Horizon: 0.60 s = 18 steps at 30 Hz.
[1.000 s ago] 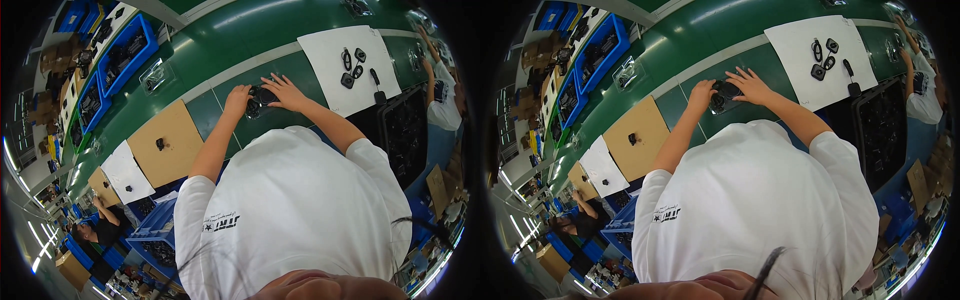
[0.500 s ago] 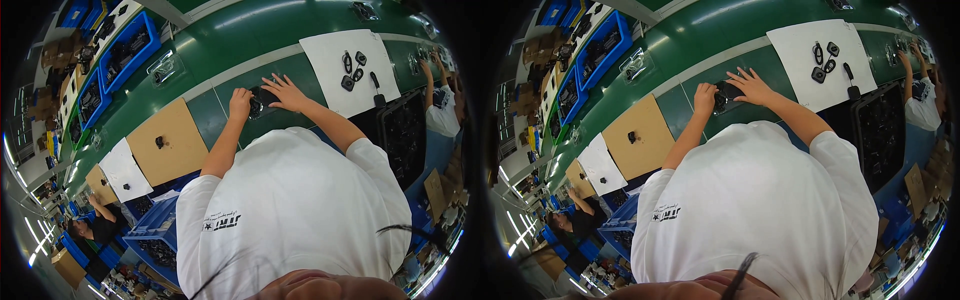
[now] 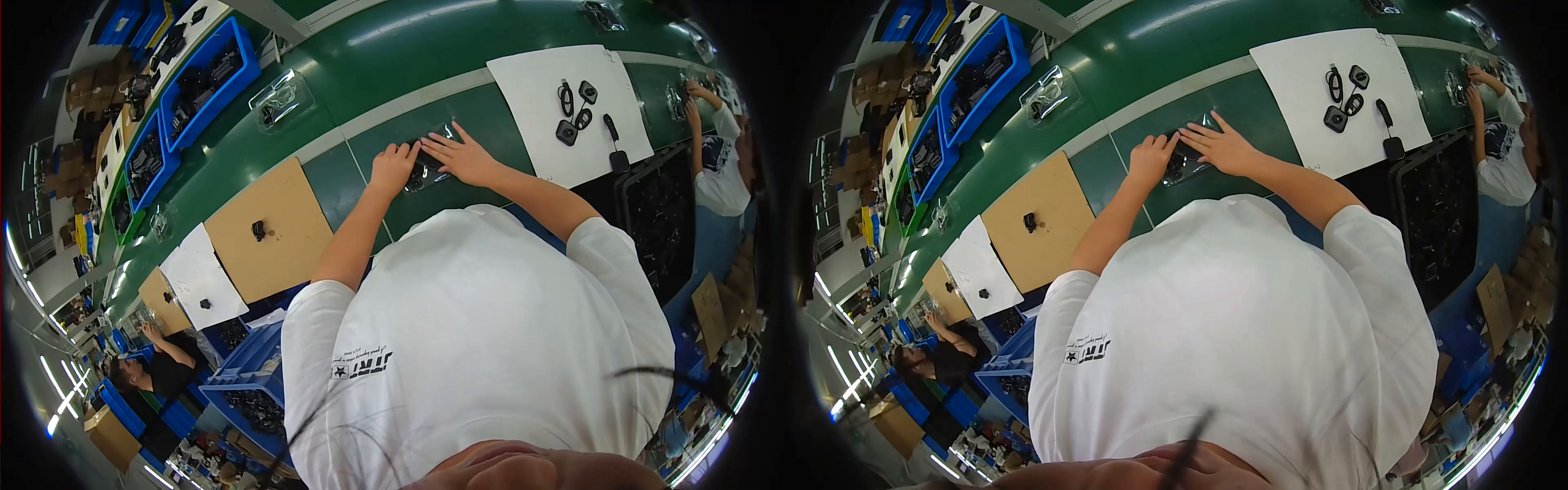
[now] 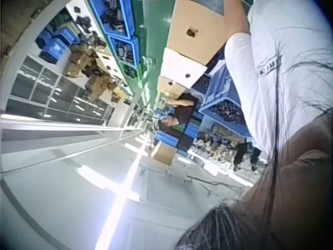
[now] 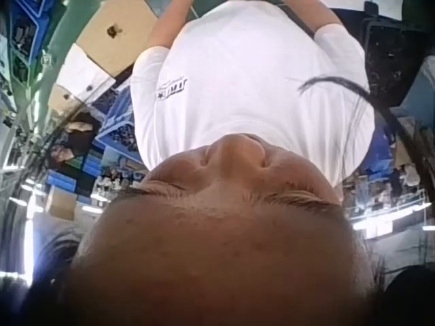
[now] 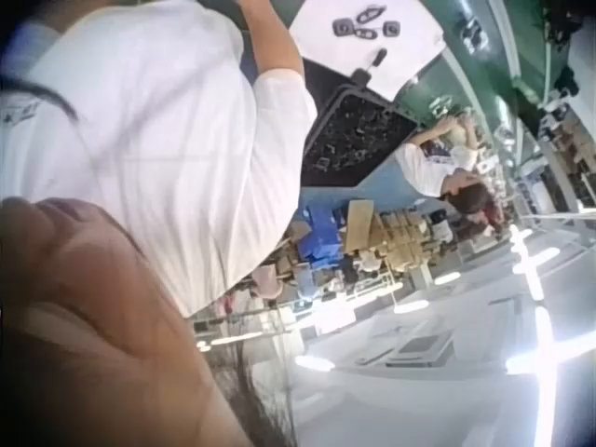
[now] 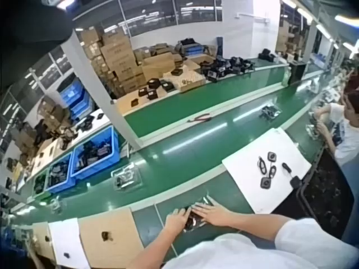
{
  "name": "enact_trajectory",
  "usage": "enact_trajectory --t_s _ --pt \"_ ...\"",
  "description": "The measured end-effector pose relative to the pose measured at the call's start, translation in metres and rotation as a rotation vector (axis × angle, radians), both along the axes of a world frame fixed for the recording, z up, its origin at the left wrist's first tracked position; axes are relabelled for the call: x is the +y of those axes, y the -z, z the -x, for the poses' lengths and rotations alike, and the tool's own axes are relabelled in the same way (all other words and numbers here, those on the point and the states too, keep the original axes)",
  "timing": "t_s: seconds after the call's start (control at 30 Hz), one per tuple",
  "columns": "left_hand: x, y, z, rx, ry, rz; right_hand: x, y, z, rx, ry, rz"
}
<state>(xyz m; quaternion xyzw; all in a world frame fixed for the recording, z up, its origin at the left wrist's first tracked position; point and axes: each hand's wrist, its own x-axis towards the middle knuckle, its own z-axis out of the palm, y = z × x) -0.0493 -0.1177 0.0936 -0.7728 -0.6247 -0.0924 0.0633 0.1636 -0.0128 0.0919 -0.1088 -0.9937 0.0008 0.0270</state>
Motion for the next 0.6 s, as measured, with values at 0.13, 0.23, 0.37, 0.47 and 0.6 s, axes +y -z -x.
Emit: enact_trajectory --t_s 0.13,0.23,0.37,0.47,0.6 --pt "-0.005 0.013 -0.01 0.103 -0.042 -0.063 -0.002 -0.003 -0.001 -0.007 -0.025 0.175" --pt "-0.004 0.018 -0.022 0.205 -0.08 -0.091 0.004 -0.01 0.0 -0.046 -0.066 0.213" --pt "-0.007 0.016 -0.036 0.399 -0.151 -0.116 0.013 -0.02 -0.003 -0.161 -0.163 0.151" --pt "-0.005 0.011 -0.033 0.51 -0.078 -0.061 0.016 -0.013 -0.003 -0.135 -0.201 0.148" --pt "0.013 -0.009 -0.022 0.342 -0.123 0.186 0.02 -0.008 -0.006 -0.11 -0.222 0.174"
